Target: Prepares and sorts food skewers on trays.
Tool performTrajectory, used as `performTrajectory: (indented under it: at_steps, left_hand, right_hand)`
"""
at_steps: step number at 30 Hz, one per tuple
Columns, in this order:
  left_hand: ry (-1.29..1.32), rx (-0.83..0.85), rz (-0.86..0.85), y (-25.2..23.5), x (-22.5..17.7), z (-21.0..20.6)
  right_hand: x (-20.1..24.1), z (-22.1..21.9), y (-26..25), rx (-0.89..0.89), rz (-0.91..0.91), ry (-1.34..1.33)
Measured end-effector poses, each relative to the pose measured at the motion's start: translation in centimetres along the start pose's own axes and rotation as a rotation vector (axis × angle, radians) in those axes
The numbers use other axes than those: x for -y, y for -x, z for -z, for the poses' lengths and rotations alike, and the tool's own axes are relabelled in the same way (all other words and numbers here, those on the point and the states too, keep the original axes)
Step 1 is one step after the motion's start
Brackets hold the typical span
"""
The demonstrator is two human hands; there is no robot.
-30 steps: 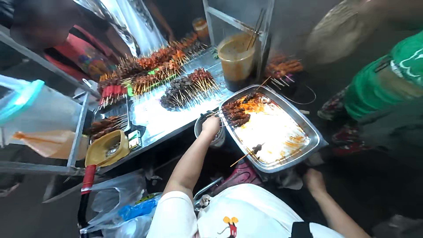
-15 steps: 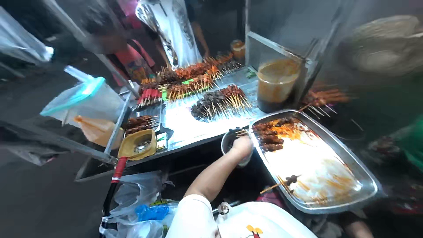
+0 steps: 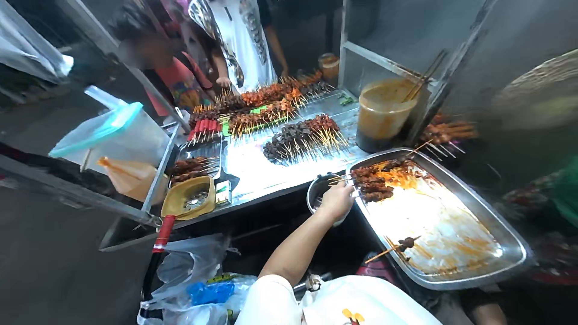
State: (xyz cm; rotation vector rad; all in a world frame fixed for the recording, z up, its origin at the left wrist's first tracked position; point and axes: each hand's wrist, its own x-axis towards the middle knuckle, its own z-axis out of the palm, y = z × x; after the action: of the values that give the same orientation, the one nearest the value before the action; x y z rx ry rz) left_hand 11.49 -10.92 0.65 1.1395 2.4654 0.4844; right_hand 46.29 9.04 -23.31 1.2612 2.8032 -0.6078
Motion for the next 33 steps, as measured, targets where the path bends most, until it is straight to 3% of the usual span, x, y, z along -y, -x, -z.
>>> performTrajectory:
  at_steps: [1,3,5,9,18,21,29,33]
  left_hand:
    - [0.020,-0.024,-0.012,0.6,0.3,-0.3]
    - [0.059,-0.074,-0.017,2.1,0.9,-0.6]
    - [0.097,-0.112,-0.002,3.5,1.5,-0.6]
    - [0.137,-0.188,0.007,5.0,3.2,-1.5]
    - [0.142,-0.283,0.023,6.6,3.9,-2.6]
    - [0.137,-0.278,0.024,6.7,3.1,-2.2]
    - [0.117,-0.233,0.074,6.2,2.3,-1.8]
    - [0.143,-0.191,0.106,6.2,2.0,-1.6]
  right_hand:
    - [0.5,0.2,0.1,0.026,-0.002,0.034]
    - [3.2,3.0,-0.7,0.360,-0.181,0.071]
    - [2.2,2.5,-1.6,0.434,-0.234,0.002]
    - [3.5,5.2,0.0,0.238,-0.311,-0.288]
    - [4.2,4.6,0.2,0.038,-0.313,-0.367]
    - [4.6,4.9,0.3,0.075,-0.303,-0.322]
    - [2.6,5.6,-1.1,0.429,-0.175,-0.133]
    - [2.0,4.7,-0.8,0.258,-0.186,-0.195]
